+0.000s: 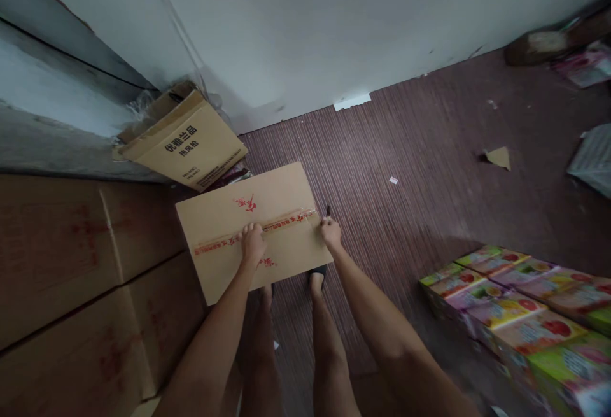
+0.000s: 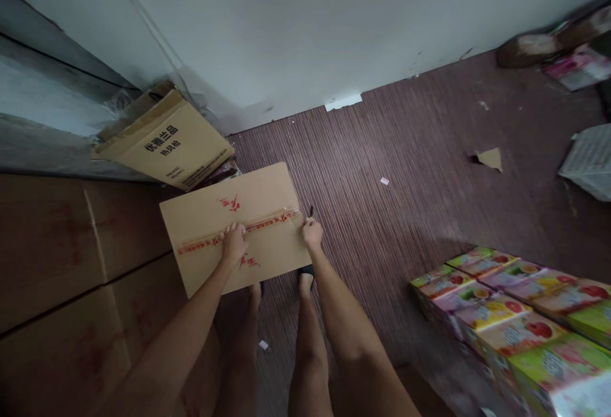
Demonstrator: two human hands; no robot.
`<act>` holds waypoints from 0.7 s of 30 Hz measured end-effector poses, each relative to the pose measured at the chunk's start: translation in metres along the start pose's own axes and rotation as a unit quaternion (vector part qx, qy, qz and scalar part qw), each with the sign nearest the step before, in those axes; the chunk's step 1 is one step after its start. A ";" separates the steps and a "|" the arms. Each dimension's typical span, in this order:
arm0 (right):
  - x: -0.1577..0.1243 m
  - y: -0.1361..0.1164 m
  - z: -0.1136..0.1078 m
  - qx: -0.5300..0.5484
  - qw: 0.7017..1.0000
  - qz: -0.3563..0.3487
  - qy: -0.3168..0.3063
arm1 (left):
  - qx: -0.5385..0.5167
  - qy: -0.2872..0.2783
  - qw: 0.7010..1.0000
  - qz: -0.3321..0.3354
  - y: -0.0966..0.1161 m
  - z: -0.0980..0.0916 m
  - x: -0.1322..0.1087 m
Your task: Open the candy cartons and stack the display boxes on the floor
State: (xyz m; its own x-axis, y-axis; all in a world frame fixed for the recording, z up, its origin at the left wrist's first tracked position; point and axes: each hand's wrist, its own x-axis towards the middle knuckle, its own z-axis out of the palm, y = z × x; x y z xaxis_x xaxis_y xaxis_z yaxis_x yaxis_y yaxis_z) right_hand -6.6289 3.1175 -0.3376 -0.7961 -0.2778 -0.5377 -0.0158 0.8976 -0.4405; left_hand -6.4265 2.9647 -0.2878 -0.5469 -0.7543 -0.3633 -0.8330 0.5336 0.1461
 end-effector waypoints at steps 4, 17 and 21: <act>-0.006 -0.007 -0.004 0.007 1.000 0.009 -0.017 | -0.006 -0.004 1.000 -0.001 -0.003 -0.002 -0.002; -0.026 -0.011 0.003 0.003 0.999 -0.042 -0.016 | -0.082 -0.045 0.972 0.215 0.105 0.004 0.037; -0.042 0.002 0.009 0.047 0.998 -0.039 0.006 | -0.095 -0.064 0.963 0.244 0.113 0.015 0.028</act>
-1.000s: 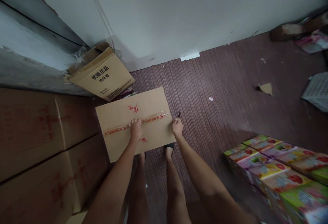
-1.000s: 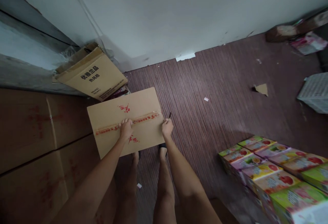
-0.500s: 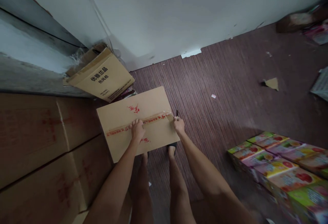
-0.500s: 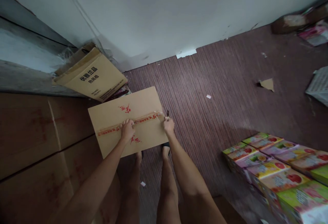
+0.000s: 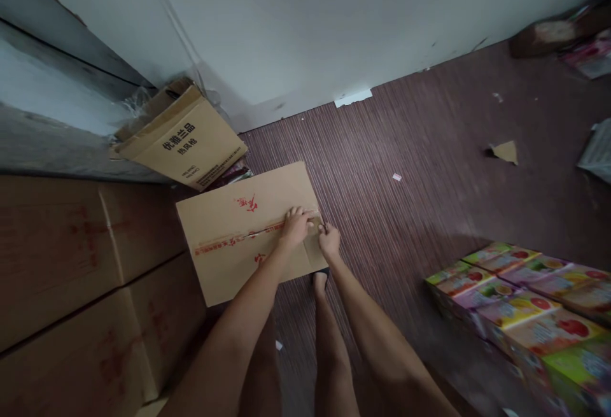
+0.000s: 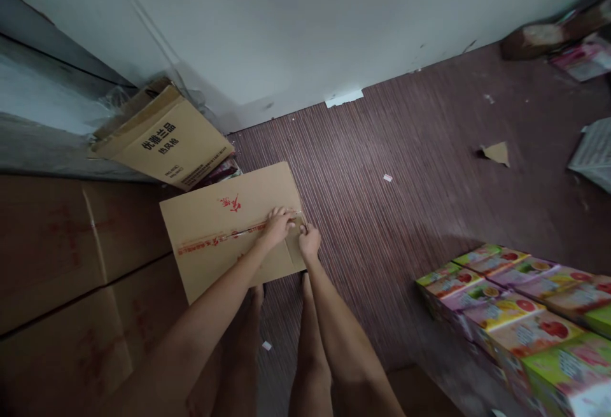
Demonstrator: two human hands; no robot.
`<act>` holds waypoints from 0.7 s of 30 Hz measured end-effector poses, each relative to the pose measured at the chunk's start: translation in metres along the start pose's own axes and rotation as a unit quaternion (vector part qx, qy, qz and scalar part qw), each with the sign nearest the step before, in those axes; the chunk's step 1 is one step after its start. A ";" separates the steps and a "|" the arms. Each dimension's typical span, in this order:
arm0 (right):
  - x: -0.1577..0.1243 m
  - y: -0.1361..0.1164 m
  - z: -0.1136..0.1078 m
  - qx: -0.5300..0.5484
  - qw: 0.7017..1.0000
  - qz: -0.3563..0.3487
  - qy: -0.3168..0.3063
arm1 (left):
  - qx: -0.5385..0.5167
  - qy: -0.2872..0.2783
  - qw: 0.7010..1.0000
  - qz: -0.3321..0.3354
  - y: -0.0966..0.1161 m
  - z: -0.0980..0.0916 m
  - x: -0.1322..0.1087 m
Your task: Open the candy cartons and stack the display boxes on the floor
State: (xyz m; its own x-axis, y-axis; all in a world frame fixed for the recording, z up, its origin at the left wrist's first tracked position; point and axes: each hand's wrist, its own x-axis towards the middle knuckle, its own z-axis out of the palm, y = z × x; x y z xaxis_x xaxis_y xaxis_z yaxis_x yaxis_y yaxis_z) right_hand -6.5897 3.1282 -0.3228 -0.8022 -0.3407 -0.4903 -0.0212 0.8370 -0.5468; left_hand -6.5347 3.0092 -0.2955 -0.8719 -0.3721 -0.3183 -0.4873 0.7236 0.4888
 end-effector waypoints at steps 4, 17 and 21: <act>-0.029 0.023 0.005 0.082 0.996 -0.004 0.020 | -0.019 -0.019 1.000 0.011 0.009 0.012 -0.025; -0.080 0.051 -0.003 0.237 0.967 -0.026 0.090 | -0.005 -0.081 0.997 -0.020 -0.020 -0.018 -0.074; -0.083 0.055 -0.003 0.240 0.966 -0.030 0.095 | 0.039 -0.080 0.992 -0.087 -0.063 -0.034 -0.102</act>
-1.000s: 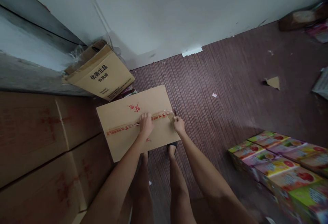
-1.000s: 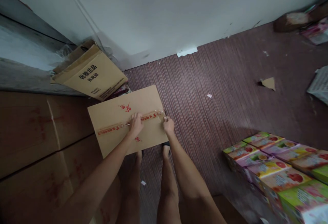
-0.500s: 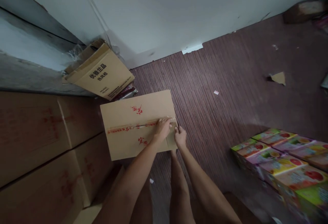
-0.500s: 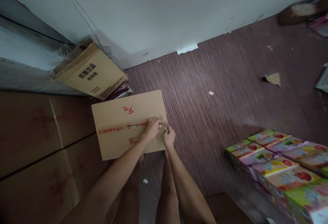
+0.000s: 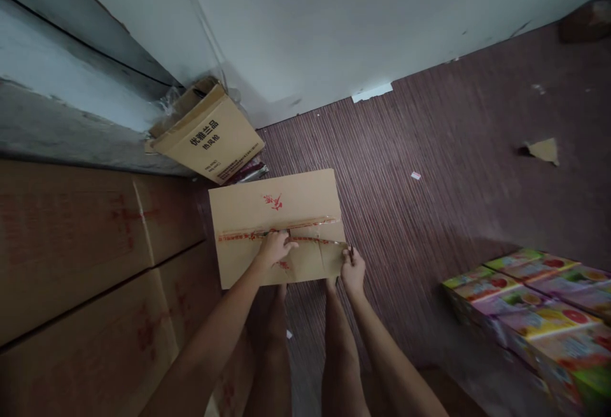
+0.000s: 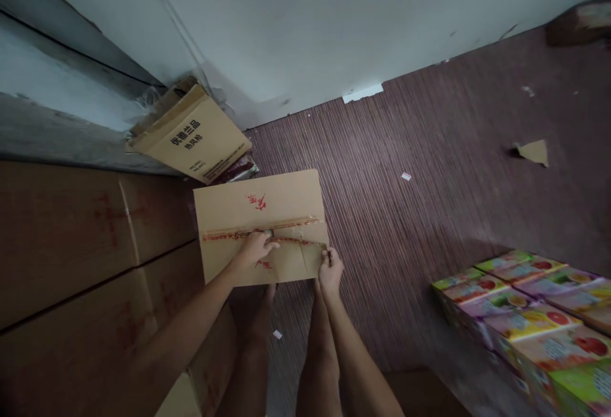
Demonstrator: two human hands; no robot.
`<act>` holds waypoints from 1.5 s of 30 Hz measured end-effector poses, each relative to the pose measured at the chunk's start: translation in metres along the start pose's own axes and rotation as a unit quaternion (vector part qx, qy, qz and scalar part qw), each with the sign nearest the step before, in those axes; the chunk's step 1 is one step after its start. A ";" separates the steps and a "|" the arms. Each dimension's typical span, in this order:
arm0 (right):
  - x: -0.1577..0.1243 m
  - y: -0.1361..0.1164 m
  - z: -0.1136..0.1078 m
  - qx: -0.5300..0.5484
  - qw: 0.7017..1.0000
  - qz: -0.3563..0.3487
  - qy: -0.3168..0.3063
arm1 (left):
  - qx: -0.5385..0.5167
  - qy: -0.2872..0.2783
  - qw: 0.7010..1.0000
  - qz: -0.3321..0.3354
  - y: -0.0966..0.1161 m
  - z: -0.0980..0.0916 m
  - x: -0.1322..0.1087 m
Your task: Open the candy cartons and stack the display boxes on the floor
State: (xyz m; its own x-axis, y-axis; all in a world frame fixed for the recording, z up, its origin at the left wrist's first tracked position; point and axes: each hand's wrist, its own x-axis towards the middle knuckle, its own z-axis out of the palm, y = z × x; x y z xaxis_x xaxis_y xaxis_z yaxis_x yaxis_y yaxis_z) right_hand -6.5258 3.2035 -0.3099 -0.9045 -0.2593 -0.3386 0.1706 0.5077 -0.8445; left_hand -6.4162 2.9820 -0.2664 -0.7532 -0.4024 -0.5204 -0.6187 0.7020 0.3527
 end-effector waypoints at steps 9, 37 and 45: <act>-0.059 0.005 -0.047 -0.048 0.997 -0.031 -0.044 | -0.012 0.070 0.997 -0.039 0.051 0.037 -0.129; -0.147 0.051 -0.177 -0.241 0.959 0.127 -0.080 | 0.015 -0.146 0.972 -0.181 -0.087 0.064 -0.294; -0.081 -0.042 -0.195 -0.293 0.951 0.083 -0.051 | -0.091 -0.146 0.952 -0.254 -0.037 0.041 -0.288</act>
State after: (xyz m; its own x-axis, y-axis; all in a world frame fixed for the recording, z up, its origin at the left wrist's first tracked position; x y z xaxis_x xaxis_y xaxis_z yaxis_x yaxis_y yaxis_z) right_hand -6.5363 3.3636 -0.1659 -0.8360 -0.1992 -0.5113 0.0335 0.9115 -0.4098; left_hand -6.1674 3.0963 -0.1616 -0.2690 -0.4639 -0.8441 -0.9348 0.3369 0.1127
